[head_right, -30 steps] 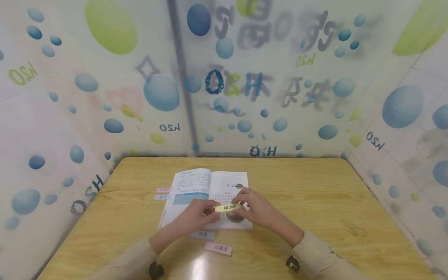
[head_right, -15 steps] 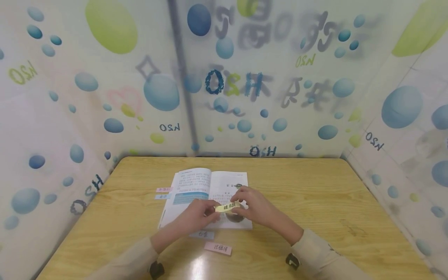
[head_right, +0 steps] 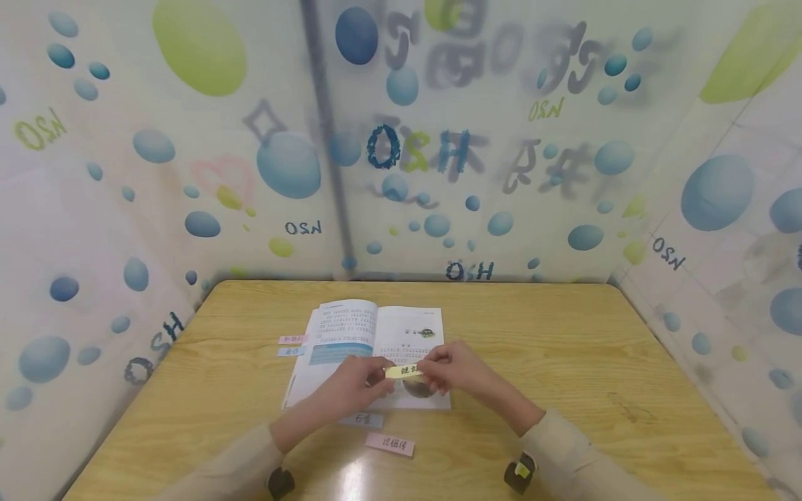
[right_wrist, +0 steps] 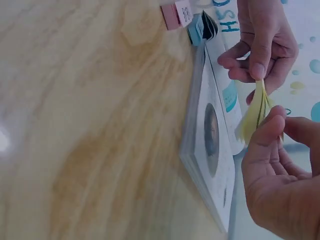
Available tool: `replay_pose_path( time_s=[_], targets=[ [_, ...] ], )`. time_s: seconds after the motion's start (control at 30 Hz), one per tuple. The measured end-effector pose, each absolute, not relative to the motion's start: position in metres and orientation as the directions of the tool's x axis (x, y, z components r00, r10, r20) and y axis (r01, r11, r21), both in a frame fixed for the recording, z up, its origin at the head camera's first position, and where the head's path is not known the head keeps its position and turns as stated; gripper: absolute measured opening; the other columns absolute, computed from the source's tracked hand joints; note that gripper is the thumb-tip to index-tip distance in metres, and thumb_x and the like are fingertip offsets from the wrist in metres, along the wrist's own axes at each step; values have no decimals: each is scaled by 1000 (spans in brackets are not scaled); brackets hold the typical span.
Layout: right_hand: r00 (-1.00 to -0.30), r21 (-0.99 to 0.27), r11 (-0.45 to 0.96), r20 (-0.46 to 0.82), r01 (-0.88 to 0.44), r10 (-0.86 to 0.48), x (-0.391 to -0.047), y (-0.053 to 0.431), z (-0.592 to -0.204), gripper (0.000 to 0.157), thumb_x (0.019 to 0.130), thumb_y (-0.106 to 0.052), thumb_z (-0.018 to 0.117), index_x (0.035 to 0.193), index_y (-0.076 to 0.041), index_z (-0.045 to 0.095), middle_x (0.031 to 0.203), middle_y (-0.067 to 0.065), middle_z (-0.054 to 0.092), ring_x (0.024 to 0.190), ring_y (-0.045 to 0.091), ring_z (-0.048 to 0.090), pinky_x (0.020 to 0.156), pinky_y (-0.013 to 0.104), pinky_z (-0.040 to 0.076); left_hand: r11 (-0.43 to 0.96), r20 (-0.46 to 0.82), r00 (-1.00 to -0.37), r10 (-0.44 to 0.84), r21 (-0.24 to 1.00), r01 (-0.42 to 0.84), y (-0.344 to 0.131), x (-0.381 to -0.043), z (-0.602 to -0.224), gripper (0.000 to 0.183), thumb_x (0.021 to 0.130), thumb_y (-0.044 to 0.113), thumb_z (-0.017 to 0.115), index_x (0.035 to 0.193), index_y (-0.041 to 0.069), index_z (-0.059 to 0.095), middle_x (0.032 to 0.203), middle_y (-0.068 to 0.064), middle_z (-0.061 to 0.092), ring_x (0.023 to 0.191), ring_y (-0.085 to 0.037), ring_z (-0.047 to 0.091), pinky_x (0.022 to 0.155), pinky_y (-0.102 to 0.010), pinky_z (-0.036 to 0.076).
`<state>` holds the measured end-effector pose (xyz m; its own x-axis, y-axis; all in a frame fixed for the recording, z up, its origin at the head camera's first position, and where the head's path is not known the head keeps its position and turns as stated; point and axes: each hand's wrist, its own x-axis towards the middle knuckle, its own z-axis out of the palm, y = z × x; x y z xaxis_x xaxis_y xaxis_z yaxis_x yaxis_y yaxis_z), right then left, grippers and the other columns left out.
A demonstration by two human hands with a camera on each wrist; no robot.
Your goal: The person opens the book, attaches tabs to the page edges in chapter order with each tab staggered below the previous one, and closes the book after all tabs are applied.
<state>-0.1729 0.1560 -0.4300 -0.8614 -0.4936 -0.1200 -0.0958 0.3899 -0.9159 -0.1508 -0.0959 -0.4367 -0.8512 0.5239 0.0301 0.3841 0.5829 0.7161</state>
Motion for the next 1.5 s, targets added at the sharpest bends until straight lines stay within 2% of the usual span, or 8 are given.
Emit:
replay_pose_path(
  time_s=[0.1, 0.27, 0.53, 0.7, 1.3, 1.4, 1.5],
  targets=[
    [-861, -934, 355, -150, -37, -485, -170, 154, -434, 25, 99, -21, 67, 96, 3, 72, 78, 11, 68, 66, 19, 62, 56, 25, 53, 588, 32, -853, 522, 710, 387, -96, -151, -437, 19, 99, 16, 68, 117, 13, 72, 73, 9, 64, 56, -7, 52, 48, -21, 41],
    [-864, -935, 353, -159, -23, -478, -167, 151, -437, 28, 100, -22, 67, 93, 5, 70, 77, 10, 68, 64, 18, 62, 55, 24, 52, 584, 45, -851, 524, 708, 397, -96, -150, -436, 19, 99, 16, 67, 117, 12, 71, 74, 9, 64, 55, -6, 52, 48, -21, 40],
    [-863, -927, 367, -127, -71, -489, -164, 147, -432, 27, 100, -21, 66, 91, 5, 68, 73, 9, 67, 61, 16, 60, 52, 22, 49, 628, 31, -856, 516, 665, 403, -96, -151, -437, 15, 99, 19, 67, 113, 14, 71, 67, 11, 59, 54, -6, 51, 48, -22, 42],
    [-866, -922, 373, -97, -107, -490, -162, 142, -426, 24, 99, -19, 67, 89, 2, 70, 74, 8, 68, 61, 17, 61, 52, 22, 50, 644, 27, -848, 529, 637, 423, -95, -151, -438, 14, 99, 19, 67, 109, 11, 72, 66, 13, 58, 52, -6, 52, 46, -21, 43],
    [-835, -906, 354, 0, -233, -550, -153, 130, -410, 23, 100, -15, 66, 86, 4, 68, 70, 6, 68, 57, 18, 61, 51, 25, 52, 633, 45, -821, 569, 614, 472, -92, -151, -438, 8, 97, 15, 67, 102, 11, 71, 61, 13, 57, 49, -4, 52, 45, -20, 44],
    [-821, -900, 347, 21, -263, -571, -153, 129, -405, 23, 100, -17, 66, 88, 2, 68, 71, 5, 68, 57, 18, 61, 52, 26, 52, 645, 51, -824, 564, 595, 479, -92, -151, -436, 4, 97, 15, 67, 93, 13, 68, 60, 11, 54, 50, -4, 50, 45, -19, 42],
    [-809, -898, 326, 54, -295, -585, -154, 133, -398, 21, 101, -16, 64, 89, 0, 68, 70, 5, 67, 57, 20, 61, 52, 27, 53, 657, 32, -834, 550, 601, 456, -94, -150, -435, 17, 95, 15, 67, 79, 14, 63, 56, 9, 52, 46, -5, 47, 42, -19, 38]
  ],
)
